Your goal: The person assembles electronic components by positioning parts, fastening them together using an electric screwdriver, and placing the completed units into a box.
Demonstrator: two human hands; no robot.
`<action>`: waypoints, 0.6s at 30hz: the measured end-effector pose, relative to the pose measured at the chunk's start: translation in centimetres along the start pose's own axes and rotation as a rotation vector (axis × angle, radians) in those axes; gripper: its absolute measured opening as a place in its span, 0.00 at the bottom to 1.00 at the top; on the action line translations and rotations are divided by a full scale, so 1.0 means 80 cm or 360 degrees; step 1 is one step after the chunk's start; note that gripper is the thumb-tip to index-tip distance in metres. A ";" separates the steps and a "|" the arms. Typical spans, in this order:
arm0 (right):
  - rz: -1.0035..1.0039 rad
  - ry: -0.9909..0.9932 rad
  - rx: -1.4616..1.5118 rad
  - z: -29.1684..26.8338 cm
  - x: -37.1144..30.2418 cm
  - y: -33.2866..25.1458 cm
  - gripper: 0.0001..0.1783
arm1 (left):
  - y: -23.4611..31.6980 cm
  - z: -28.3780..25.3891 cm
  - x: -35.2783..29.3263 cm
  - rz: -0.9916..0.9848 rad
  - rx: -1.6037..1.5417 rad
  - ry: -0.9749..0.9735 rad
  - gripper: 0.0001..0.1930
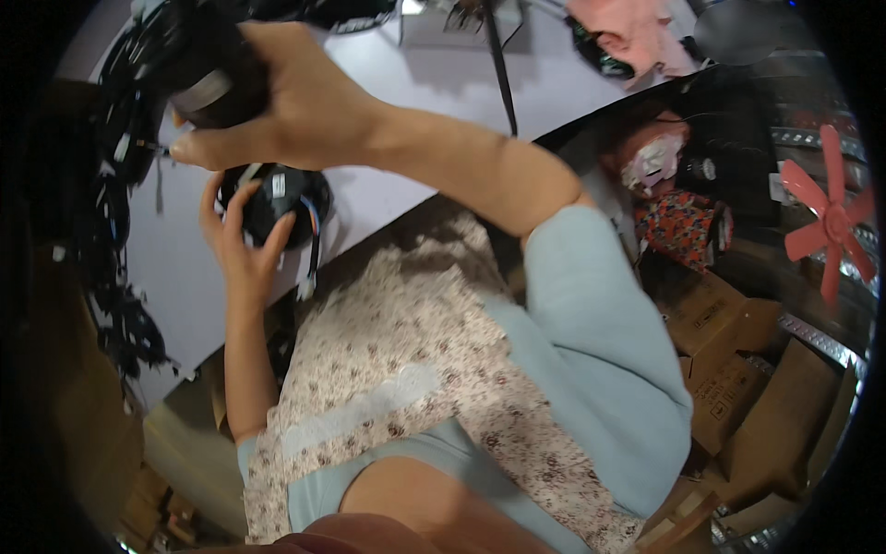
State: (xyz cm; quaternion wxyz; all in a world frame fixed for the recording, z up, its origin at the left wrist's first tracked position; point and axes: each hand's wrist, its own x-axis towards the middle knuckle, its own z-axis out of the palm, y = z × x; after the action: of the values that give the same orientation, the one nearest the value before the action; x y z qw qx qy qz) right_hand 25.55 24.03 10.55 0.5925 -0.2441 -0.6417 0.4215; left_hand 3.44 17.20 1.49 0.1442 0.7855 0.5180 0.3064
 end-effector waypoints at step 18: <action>-0.0400 0.0171 -0.0254 -0.219 -0.003 -0.042 0.11 | 0.044 0.029 -0.014 -0.0135 -0.0316 -0.0179 0.38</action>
State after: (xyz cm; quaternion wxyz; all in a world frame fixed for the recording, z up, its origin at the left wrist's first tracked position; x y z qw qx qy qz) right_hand 43.15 26.47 12.22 0.6528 -0.2303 -0.6659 0.2781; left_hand 7.14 14.89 1.21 0.2629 0.7606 0.5090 0.3053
